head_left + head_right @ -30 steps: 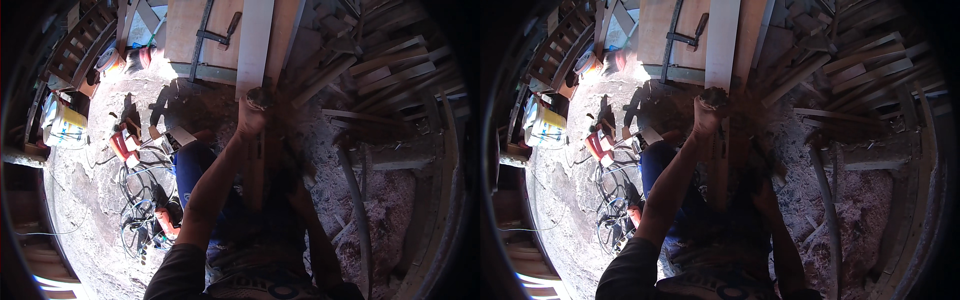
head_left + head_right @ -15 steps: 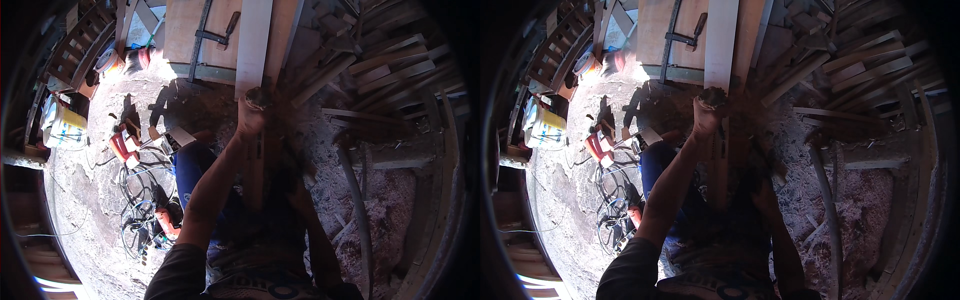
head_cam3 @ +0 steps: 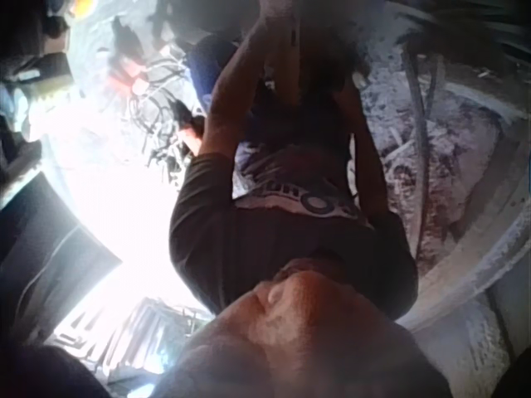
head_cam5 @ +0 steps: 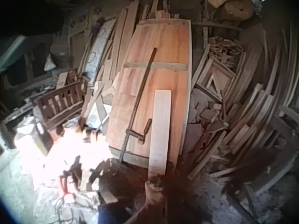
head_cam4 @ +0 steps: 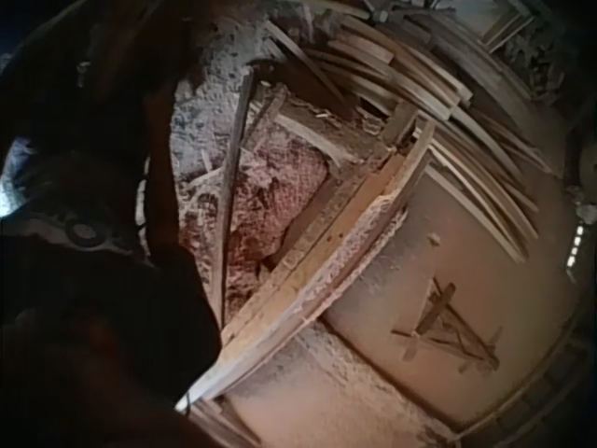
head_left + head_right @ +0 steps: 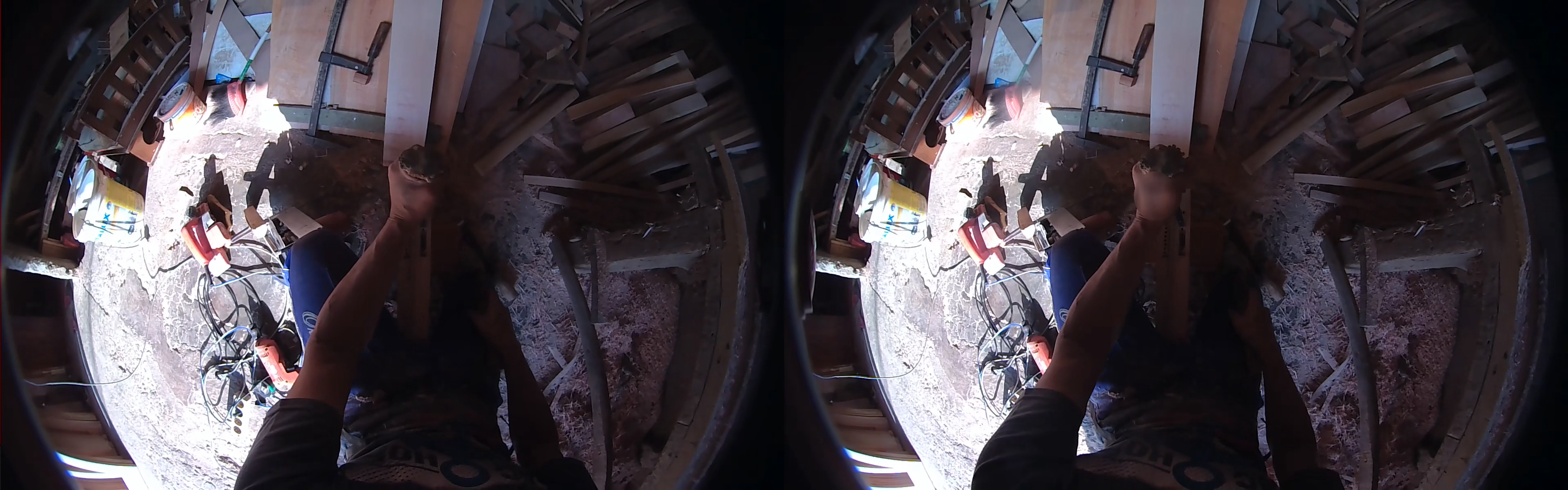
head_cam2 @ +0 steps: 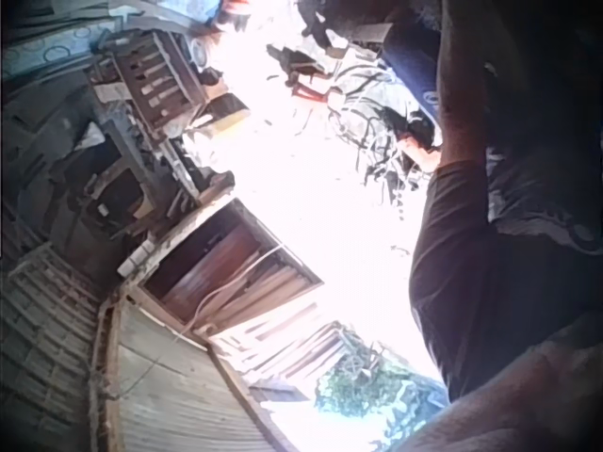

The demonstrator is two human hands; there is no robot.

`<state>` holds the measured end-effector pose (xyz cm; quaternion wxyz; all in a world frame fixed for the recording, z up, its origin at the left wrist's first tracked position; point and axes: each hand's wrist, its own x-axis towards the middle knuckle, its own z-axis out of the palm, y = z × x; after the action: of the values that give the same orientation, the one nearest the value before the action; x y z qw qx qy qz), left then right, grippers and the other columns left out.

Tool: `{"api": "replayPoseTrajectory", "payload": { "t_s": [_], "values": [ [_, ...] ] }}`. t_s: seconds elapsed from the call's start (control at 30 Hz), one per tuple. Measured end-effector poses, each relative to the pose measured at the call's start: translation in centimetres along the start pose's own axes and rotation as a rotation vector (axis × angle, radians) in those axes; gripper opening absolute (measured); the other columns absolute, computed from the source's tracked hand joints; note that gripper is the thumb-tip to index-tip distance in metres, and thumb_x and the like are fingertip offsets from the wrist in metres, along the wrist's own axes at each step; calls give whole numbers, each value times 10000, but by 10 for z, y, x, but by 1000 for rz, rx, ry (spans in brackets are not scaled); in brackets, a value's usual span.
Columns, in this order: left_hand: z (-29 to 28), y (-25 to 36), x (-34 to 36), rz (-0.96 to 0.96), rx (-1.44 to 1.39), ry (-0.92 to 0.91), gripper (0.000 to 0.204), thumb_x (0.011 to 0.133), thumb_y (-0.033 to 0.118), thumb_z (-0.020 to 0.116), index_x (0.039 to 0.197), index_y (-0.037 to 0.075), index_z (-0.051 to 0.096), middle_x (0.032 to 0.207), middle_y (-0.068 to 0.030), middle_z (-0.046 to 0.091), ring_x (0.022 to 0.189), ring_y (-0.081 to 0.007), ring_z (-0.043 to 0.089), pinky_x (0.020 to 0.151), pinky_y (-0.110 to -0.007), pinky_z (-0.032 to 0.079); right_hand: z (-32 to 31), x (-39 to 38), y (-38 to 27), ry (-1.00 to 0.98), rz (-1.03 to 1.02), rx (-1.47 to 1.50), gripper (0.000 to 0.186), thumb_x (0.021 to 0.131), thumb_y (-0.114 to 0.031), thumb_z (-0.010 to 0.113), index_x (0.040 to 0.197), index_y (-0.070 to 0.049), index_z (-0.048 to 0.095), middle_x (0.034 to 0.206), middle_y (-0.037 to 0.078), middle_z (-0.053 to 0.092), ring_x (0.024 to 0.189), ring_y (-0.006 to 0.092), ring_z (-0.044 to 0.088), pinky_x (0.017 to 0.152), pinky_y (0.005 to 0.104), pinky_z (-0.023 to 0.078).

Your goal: The person uses a chisel and a hammer to carve or shape a piece of wood held between their legs. They repeatedly strike the chisel with the hammer to remove small shavings from the wood surface.

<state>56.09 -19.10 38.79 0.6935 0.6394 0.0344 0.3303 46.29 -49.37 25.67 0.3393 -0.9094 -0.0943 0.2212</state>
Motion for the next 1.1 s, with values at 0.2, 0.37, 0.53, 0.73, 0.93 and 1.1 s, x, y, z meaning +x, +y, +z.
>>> {"api": "replayPoseTrajectory", "payload": {
  "t_s": [0.2, 0.37, 0.53, 0.73, 0.93, 1.1],
  "values": [
    [-3, 1, -3, -20, -4, 1, 66, 784, 38, 695, 759, 18, 636, 713, 3, 621, 669, -91, 580, 588, -288, 463, -18, -5, -15, 11, 5, 163, 602, 779, -220, 769, 1284, -8, 517, 1182, 201, 642, 1137, 363, 610, 970, 429, 491],
    [5, 0, -4, 70, 5, 10, 85, 799, 63, 702, 757, 29, 637, 690, 9, 625, 647, -53, 564, 562, -252, 439, -32, -9, -48, -24, 73, 459, 655, 802, -167, 755, 1360, 12, 463, 1138, 141, 651, 1049, 288, 639, 917, 411, 516],
    [-4, -1, -5, -52, 42, -21, 67, 795, 49, 697, 786, 14, 640, 757, 7, 653, 696, -62, 577, 604, -263, 461, -62, -15, -102, 13, 34, 458, 666, 835, -125, 717, 1409, -13, 399, 1102, 154, 655, 958, 313, 662, 833, 405, 543],
    [0, -8, -6, 48, 59, -43, 62, 794, 45, 692, 826, 4, 659, 787, -7, 667, 725, -79, 595, 647, -266, 482, -115, -17, -181, 153, -481, -16, 647, 897, -90, 640, 1459, -42, 323, 1176, 272, 620, 992, 430, 672, 830, 444, 555],
    [-5, -5, -10, 49, 23, -54, 147, 786, 95, 733, 890, 5, 682, 808, -47, 702, 744, -102, 638, 676, -289, 523, -147, -23, -255, 287, -752, -133, 679, 909, -109, 639, 1495, -67, 298, 1207, 269, 614, 1030, 429, 659, 804, 458, 569],
    [-6, -10, -13, 21, -43, -29, 163, 781, 85, 739, 915, 7, 688, 821, -57, 705, 769, -102, 648, 685, -281, 525, -155, -26, -289, 291, -759, -257, 633, 917, -101, 615, 1480, -43, 331, 1204, 289, 612, 1051, 404, 661, 848, 449, 554]
  ]
}}
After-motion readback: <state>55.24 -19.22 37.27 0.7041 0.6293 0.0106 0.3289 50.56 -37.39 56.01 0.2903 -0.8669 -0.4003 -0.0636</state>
